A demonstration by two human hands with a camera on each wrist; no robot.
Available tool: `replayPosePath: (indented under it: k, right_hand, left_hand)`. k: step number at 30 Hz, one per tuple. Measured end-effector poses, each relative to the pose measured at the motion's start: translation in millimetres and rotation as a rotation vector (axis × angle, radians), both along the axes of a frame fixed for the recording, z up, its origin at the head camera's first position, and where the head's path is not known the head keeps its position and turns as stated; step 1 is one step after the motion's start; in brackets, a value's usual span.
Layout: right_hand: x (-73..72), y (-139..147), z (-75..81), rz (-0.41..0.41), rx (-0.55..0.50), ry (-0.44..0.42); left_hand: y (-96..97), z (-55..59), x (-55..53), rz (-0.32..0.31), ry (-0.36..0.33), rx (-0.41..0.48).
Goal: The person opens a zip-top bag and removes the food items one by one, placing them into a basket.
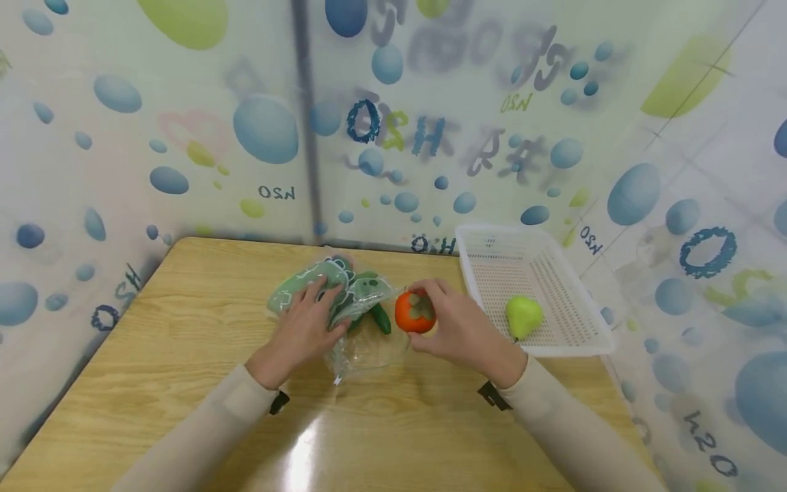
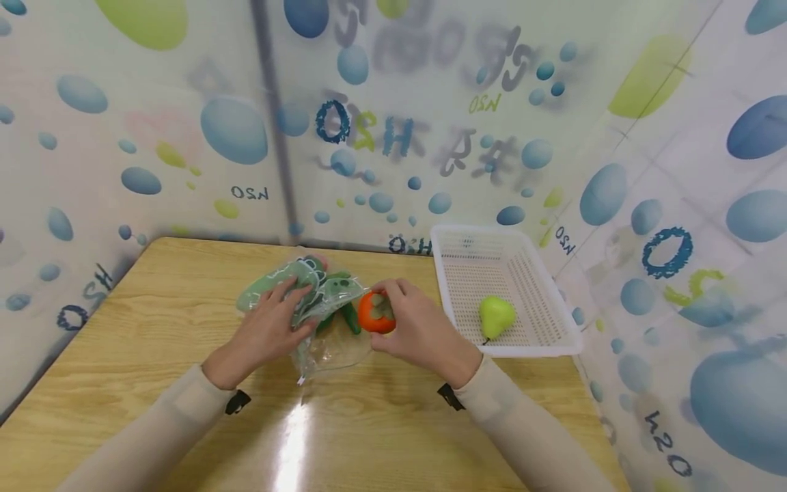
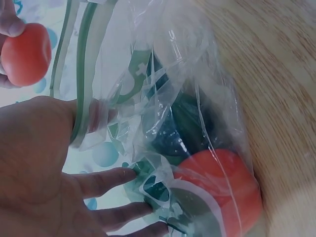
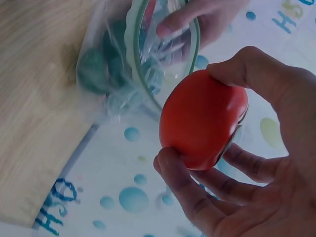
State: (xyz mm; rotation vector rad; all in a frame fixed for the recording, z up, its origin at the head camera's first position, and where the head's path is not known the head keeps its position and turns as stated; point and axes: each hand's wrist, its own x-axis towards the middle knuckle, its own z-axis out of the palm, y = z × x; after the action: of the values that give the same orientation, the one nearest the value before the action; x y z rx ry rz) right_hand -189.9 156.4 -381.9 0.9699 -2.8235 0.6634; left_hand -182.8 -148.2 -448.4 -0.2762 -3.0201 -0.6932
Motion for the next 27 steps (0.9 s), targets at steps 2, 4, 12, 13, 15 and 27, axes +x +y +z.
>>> replayPosePath:
  k: [2, 4, 12, 13, 15, 27]
  right_hand:
    - [-3.4, 7, 2.5, -0.020, -0.010, 0.029]
    - [-7.6, 15, 4.7, -0.050, -0.015, 0.048]
    - [-34.7, 59, 13.2, -0.186, 0.026, -0.025]
    - [-38.8, 65, 13.3, -0.205, 0.037, -0.044]
    - [-46.9, 75, 13.0, -0.238, 0.057, -0.074]
    - [-88.6, 117, 2.7, -0.323, 0.234, -0.183]
  left_hand:
    - [-0.6, -0.2, -0.2, -0.010, 0.002, -0.003]
    - [-1.2, -0.9, 0.2, -0.019, 0.009, -0.003]
    - [-1.5, -2.1, 2.2, -0.030, 0.024, -0.018]
    - [-1.5, -1.9, 2.0, -0.031, 0.021, -0.021]
    - [-1.4, -1.8, 1.9, -0.027, 0.008, -0.026]
    - [-0.4, 0.0, 3.1, -0.022, -0.027, -0.035]
